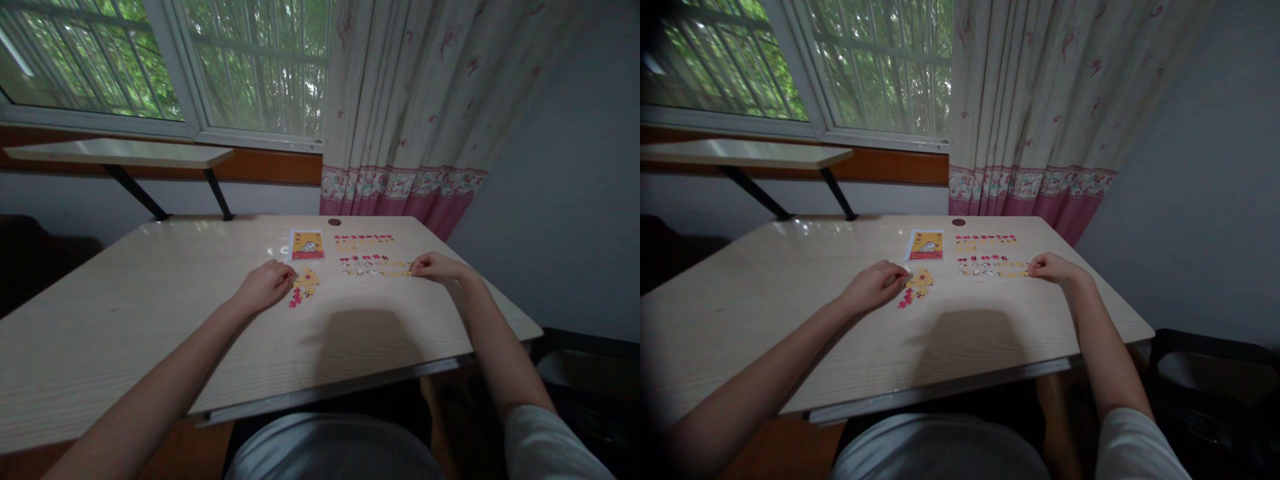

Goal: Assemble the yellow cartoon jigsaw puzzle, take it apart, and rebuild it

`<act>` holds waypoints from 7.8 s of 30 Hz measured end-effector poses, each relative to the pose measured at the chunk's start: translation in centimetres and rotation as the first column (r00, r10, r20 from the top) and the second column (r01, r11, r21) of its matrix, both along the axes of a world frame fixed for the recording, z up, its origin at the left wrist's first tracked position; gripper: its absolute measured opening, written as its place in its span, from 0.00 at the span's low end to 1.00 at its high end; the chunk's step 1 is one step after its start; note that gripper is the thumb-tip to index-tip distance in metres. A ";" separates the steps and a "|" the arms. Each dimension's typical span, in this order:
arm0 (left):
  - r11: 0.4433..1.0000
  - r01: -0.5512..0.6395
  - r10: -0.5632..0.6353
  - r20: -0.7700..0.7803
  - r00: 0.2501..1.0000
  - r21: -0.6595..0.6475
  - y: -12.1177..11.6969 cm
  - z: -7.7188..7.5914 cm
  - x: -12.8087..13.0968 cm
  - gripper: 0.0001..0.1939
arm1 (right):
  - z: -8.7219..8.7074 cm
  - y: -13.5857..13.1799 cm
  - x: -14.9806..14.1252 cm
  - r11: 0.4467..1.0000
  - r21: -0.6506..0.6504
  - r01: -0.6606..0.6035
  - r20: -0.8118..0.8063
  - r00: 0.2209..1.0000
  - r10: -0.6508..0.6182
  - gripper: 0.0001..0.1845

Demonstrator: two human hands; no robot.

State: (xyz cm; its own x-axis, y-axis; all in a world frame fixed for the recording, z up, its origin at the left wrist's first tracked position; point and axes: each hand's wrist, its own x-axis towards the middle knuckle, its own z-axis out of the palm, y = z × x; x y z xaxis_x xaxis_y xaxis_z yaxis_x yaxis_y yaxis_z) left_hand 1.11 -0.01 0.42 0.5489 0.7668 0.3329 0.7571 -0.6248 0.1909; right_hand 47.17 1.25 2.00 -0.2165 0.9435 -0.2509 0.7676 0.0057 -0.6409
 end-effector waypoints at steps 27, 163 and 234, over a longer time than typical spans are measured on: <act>1.000 0.008 -0.007 0.014 1.000 -0.028 0.0 0.0 0.4 0.12 | -1.4 0.8 -3.0 0.964 0.255 -0.078 0.048 0.997 0.068 0.13; 0.990 0.068 -0.050 0.148 0.988 -0.122 -1.2 0.0 2.4 0.13 | -2.9 -1.6 -23.5 0.822 0.544 -0.169 -0.023 0.976 0.216 0.12; 0.997 0.054 -0.059 -0.098 0.993 -0.060 0.2 0.0 -0.6 0.16 | 0.8 1.5 -0.6 0.938 0.320 0.132 -0.148 0.985 -0.088 0.23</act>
State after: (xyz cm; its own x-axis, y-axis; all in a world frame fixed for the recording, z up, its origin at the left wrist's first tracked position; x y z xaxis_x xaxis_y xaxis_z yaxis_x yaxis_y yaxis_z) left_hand 0.51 0.18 0.41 0.6200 0.7499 0.2307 0.7380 -0.6572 0.1530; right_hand 46.53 2.72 2.76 -0.1166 0.9882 0.0991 0.6857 0.1523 -0.7117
